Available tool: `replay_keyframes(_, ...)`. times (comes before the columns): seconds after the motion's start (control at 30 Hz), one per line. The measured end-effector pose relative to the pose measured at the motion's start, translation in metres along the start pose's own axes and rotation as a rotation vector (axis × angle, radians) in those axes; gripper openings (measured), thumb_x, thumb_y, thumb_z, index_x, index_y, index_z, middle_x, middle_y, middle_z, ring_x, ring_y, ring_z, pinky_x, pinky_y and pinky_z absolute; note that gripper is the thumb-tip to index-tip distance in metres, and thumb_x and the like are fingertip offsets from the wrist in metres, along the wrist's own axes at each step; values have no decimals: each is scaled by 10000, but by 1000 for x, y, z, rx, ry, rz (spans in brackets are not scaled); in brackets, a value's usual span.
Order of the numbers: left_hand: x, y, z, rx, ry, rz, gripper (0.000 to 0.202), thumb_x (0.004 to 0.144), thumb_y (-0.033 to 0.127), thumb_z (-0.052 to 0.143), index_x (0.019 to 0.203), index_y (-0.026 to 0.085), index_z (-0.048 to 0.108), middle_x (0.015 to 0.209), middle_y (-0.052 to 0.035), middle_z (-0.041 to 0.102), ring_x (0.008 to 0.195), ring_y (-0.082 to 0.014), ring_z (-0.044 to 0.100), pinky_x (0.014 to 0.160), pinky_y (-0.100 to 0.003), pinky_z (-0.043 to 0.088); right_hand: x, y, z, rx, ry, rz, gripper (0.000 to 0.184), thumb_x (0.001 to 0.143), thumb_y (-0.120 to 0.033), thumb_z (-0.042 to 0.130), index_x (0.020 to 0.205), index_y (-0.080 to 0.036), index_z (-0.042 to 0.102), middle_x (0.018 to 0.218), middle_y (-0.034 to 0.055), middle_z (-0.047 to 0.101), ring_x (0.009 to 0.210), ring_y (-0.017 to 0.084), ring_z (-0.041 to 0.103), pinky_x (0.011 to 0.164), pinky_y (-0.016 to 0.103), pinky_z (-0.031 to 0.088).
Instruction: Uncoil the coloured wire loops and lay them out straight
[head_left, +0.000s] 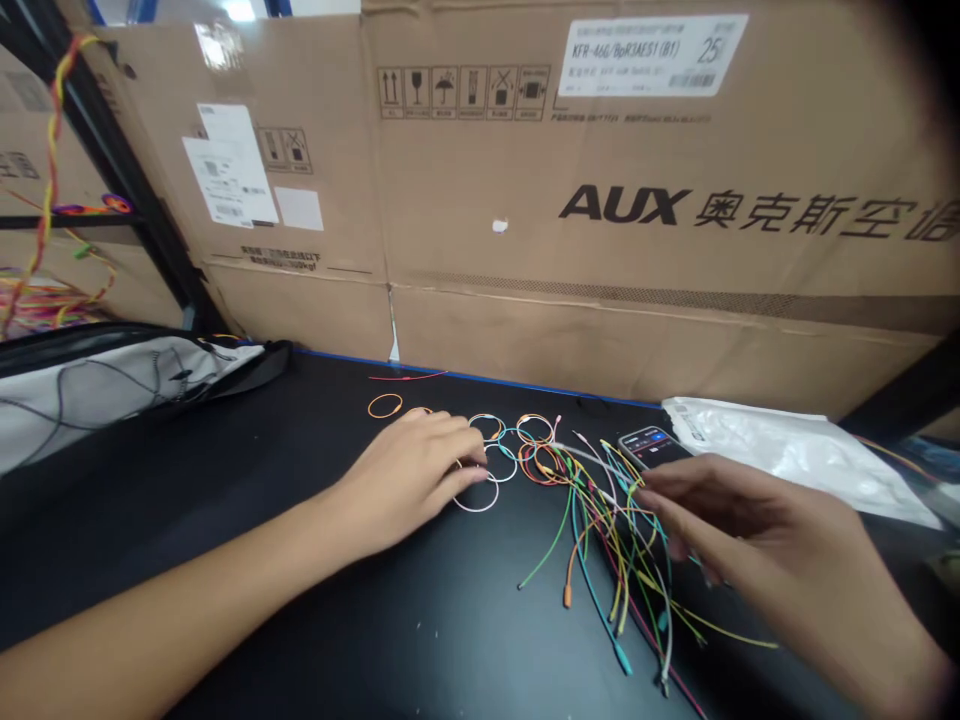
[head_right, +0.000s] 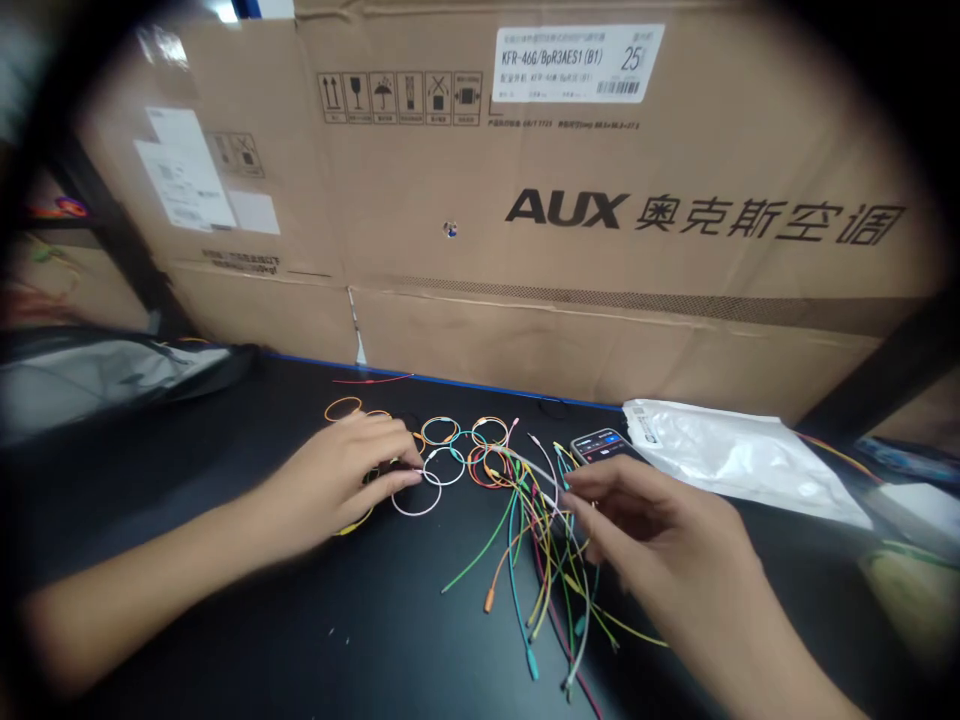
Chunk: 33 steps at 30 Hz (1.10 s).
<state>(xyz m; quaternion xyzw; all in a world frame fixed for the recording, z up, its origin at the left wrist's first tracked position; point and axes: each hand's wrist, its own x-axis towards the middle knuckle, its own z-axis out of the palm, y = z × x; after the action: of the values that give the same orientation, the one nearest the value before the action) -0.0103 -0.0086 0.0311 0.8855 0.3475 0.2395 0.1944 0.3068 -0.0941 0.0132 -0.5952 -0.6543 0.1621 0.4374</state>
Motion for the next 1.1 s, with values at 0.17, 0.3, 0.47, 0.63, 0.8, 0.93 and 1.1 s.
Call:
replay_keyframes(0.17,5,-13,-2,229,-43,60,71,992,267,709,1007,203,683,1015,-31,717,925,-245,619,831,-378,364,1,25,5,-271,-12,-111,161,852,-454,725,919,-326,798,754,14,788,580,234,682,560,378,505)
replay_keyframes(0.3,6,-10,8,337,-51,105,129,965,274,758,1046,196,695,1034,-34,735,938,-249,636,824,-369,400,1,28,10,-367,-85,-189,141,900,-392,694,967,-302,779,779,26,775,484,199,591,542,379,494)
replay_keyframes(0.47,8,-9,17,419,-17,112,112,935,257,794,1015,199,739,1025,-44,725,955,-255,616,847,-379,397,-3,22,7,-382,-118,-235,167,986,-432,663,1010,-289,745,819,44,785,565,221,684,536,359,540)
replay_keyframes(0.63,7,-12,17,432,2,104,31,953,185,754,926,196,741,987,-38,697,922,-242,579,806,-360,365,-9,14,4,-370,-132,-230,253,1016,-502,635,1018,-281,759,807,49,793,589,229,710,530,355,543)
replay_keyframes(0.8,7,-11,19,429,33,159,109,965,139,715,869,187,691,957,-33,670,904,-226,557,775,-345,327,-7,10,6,-348,-140,-240,260,1030,-501,626,984,-285,763,781,28,792,568,215,709,544,352,559)
replay_keyframes(0.93,6,-9,19,398,95,210,96,1015,146,641,935,191,668,996,-41,671,884,-216,544,777,-353,313,-7,13,6,-322,-122,-248,239,1013,-481,653,983,-277,772,823,41,812,595,228,730,572,360,577)
replay_keyframes(1.1,2,4,15,293,244,248,173,1092,180,490,990,188,629,1048,-62,682,915,-207,589,793,-367,323,-13,-3,8,-232,-140,-199,230,1007,-473,662,969,-281,782,838,43,817,669,235,758,583,332,590)
